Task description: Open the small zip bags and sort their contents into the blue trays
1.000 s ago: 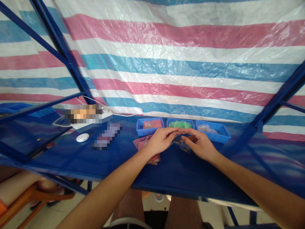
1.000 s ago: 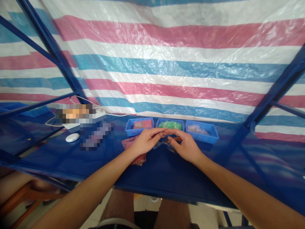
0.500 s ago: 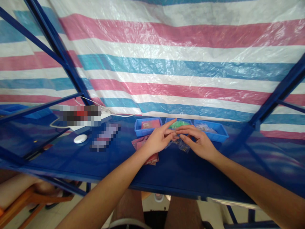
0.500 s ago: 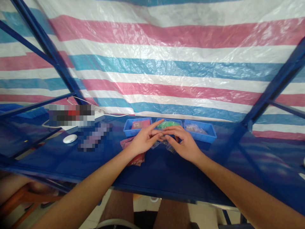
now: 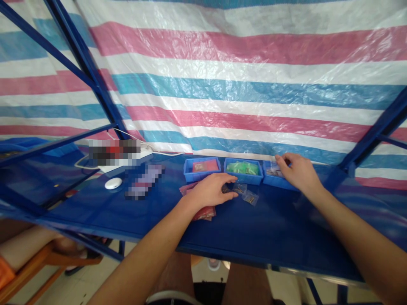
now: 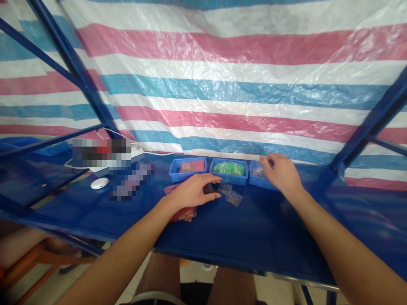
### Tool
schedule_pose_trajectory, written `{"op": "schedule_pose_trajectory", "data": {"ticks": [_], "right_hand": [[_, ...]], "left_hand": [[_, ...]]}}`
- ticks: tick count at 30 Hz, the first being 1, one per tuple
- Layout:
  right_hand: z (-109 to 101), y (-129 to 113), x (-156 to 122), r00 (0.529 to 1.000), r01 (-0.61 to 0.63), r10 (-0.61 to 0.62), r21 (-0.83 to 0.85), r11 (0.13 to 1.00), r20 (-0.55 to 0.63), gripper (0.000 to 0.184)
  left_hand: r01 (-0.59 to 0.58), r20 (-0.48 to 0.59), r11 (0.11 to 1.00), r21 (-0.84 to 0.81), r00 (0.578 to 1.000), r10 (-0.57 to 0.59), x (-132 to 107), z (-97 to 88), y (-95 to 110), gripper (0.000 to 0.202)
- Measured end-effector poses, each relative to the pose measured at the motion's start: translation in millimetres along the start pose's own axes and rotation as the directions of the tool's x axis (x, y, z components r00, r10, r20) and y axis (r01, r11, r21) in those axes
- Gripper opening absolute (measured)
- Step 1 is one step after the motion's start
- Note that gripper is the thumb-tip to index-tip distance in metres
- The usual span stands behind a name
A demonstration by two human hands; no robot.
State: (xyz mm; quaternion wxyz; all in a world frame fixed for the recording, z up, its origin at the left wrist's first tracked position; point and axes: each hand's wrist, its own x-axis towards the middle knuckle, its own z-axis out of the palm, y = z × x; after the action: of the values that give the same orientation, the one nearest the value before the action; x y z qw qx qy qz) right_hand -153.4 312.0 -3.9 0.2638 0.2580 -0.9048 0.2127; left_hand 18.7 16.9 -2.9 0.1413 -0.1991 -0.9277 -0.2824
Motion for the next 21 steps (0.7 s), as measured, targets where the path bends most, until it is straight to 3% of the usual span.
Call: {"op": "schedule_pose_trajectory", "data": {"ticks": [2, 4, 9, 15, 18, 21], "right_hand": [[0.5, 10.7, 2.3, 0.992, -0.064, 0.077, -0.124, 0.99, 0.102, 0.055], [0.0, 16.2, 2.3, 0.983, -0.086, 0.119, -0.222, 0.971, 0.14, 0.062], [-3.5, 12.6, 0.5, 0.99, -0.026, 0.06, -0.261, 0.965, 0.124, 0.065], [-10.6, -13.4, -7.2, 0.998, 0.062, -0.062, -0.128, 0.99, -0.001, 0.053], [-11.3, -30.4, -14.0, 0.981, 0.193, -0.192, 0.028, 0.981, -0.033, 0.044], [-10.0, -49.1, -22.9, 0.938, 0.346, -0.342, 0.223, 0.911, -0.058, 0.031]], "left_hand": [[-0.007, 0.047, 1.0, 0.03, 0.999, 0.006, -1.9, -1.3, -3.2, 0.06], [-0.003, 0.076, 1.0, 0.017, 0.997, 0.001, -1.5, -2.1, -5.5, 0.056], [-0.006, 0.054, 1.0, 0.006, 0.999, 0.006, 1.5, -2.2, -5.6, 0.04], [0.024, 0.079, 0.994, -0.107, 0.997, -0.016, -1.1, -7.1, 3.0, 0.047], [0.048, 0.112, 0.988, -0.147, 0.993, -0.031, -0.7, -8.7, 4.1, 0.055], [0.07, 0.116, 0.979, -0.19, 0.992, -0.048, 1.0, -6.2, 0.7, 0.055]]}}
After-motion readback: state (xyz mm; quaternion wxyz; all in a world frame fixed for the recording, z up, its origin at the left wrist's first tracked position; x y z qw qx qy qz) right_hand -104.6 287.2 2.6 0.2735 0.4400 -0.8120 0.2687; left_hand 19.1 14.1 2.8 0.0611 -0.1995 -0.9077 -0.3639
